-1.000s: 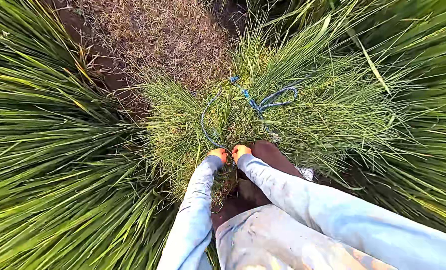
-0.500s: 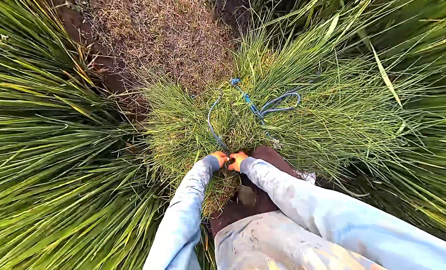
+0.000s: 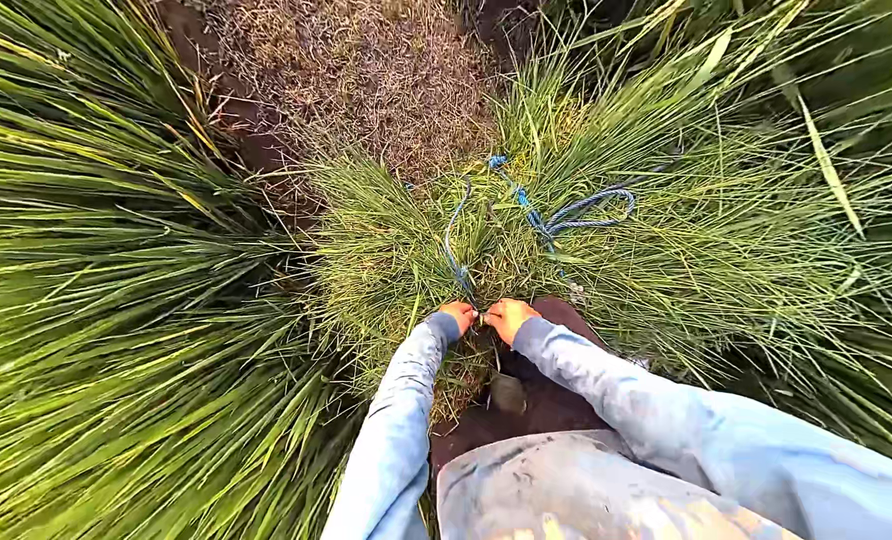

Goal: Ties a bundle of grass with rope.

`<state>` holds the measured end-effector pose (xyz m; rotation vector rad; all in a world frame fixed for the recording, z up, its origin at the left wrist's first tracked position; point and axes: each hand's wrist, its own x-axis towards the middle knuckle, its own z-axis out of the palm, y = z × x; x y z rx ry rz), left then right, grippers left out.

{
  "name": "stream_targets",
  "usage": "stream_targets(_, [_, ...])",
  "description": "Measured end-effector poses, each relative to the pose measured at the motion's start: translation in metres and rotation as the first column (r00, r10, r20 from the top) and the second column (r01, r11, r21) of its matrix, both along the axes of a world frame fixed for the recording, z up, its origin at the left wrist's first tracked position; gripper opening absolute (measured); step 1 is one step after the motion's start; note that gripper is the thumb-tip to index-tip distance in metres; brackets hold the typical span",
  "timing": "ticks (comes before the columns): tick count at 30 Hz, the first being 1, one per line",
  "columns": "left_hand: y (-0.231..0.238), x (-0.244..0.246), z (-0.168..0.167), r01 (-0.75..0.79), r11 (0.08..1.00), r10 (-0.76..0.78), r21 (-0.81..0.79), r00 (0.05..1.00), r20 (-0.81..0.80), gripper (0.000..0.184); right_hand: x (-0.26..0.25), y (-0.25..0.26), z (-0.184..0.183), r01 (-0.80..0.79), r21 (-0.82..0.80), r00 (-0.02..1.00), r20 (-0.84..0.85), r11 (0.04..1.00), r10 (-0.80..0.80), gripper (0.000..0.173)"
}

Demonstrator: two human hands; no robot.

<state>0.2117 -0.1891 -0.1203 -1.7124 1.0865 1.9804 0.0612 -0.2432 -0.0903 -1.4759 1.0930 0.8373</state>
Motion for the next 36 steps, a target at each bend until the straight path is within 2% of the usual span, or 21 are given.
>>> stream_targets(2, [0.0, -0.001, 0.001, -0.02, 1.0, 0.02, 0.001, 1.0, 0.0, 0.045, -0.004, 0.002, -0.005, 0.256, 0.034, 0.965, 0.048, 0.966, -0.257, 0.034])
stream_targets(4, [0.001, 0.0, 0.003, -0.02, 1.0, 0.02, -0.005, 1.0, -0.006, 0.044, -0.002, 0.002, -0.011, 0.405, 0.114, 0.91, 0.045, 0.907, -0.412, 0.029])
stream_targets(10, [0.005, -0.004, -0.004, -0.002, 1.0, 0.002, -0.025, 1.0, -0.011, 0.046, -0.004, 0.011, -0.01, 0.554, 0.311, 0.825, -0.08, 0.772, -0.559, 0.027])
stream_targets(12, [0.002, -0.004, -0.002, 0.0, 1.0, 0.0, -0.026, 1.0, -0.001, 0.043, 0.005, 0.006, -0.011, 0.498, 0.296, 0.866, -0.115, 0.815, -0.487, 0.034])
stream_targets(14, [0.002, -0.005, 0.003, 0.004, 1.0, -0.004, -0.011, 1.0, 0.017, 0.041, 0.02, -0.006, -0.004, 0.335, 0.285, 0.942, -0.126, 0.898, -0.311, 0.043])
stream_targets(16, [0.003, -0.007, 0.008, -0.011, 1.0, 0.012, -0.008, 0.999, 0.039, 0.039, 0.031, -0.016, 0.008, 0.258, 0.287, 0.966, -0.079, 0.922, -0.246, 0.042])
stream_targets(18, [0.001, -0.003, 0.005, -0.049, 0.998, 0.05, -0.025, 0.998, 0.039, 0.041, 0.028, -0.019, 0.014, 0.283, 0.234, 0.954, 0.036, 0.93, -0.299, 0.035])
stream_targets(20, [0.008, -0.004, -0.003, -0.07, 0.997, 0.07, -0.027, 0.998, 0.007, 0.046, 0.003, -0.007, 0.012, 0.336, 0.212, 0.919, 0.14, 0.918, -0.369, 0.03])
stream_targets(23, [0.004, -0.002, -0.006, -0.05, 0.998, 0.05, -0.031, 0.999, 0.001, 0.047, -0.023, -0.003, 0.008, 0.411, 0.219, 0.828, 0.316, 0.885, -0.463, 0.024])
stream_targets(25, [0.007, -0.002, -0.005, -0.05, 0.998, 0.051, -0.029, 0.999, 0.015, 0.046, -0.028, -0.002, 0.0, 0.486, 0.242, 0.763, 0.351, 0.84, -0.543, 0.023])
stream_targets(27, [0.008, -0.004, -0.005, -0.073, 0.997, 0.074, -0.03, 0.997, 0.032, 0.046, -0.022, 0.001, -0.002, 0.62, 0.286, 0.696, 0.23, 0.73, -0.681, 0.024])
stream_targets(28, [0.009, -0.004, -0.004, -0.086, 0.996, 0.088, -0.035, 0.995, 0.039, 0.045, -0.015, 0.003, 0.0, 0.722, 0.292, 0.622, 0.122, 0.627, -0.774, 0.025])
stream_targets(29, [0.011, -0.005, -0.002, -0.099, 0.994, 0.1, -0.044, 0.994, 0.043, 0.045, -0.007, 0.004, 0.0, 0.833, 0.262, 0.503, 0.007, 0.487, -0.864, 0.027])
stream_targets(30, [0.013, -0.006, -0.001, -0.102, 0.993, 0.105, -0.059, 0.994, 0.044, 0.045, 0.002, 0.003, -0.003, 0.927, 0.2, 0.342, -0.095, 0.318, -0.935, 0.027])
stream_targets(32, [0.017, -0.01, 0.0, -0.103, 0.991, 0.108, -0.09, 0.993, 0.047, 0.046, 0.016, -0.005, -0.013, 0.995, 0.101, 0.03, -0.243, 0.005, -0.969, 0.026])
stream_targets(33, [0.018, -0.01, 0.0, -0.111, 0.988, 0.117, -0.105, 0.992, 0.051, 0.046, 0.022, -0.011, -0.012, 0.991, 0.101, -0.05, -0.295, -0.083, -0.954, 0.028])
stream_targets(34, [0.019, -0.01, 0.0, -0.12, 0.986, 0.128, -0.115, 0.99, 0.059, 0.046, 0.025, -0.016, -0.009, 0.983, 0.131, -0.085, -0.323, -0.133, -0.943, 0.028])
stream_targets(36, [0.022, -0.009, -0.001, -0.129, 0.985, 0.137, -0.111, 0.988, 0.073, 0.047, 0.024, -0.02, -0.001, 0.956, 0.225, -0.096, -0.359, -0.186, -0.928, 0.03])
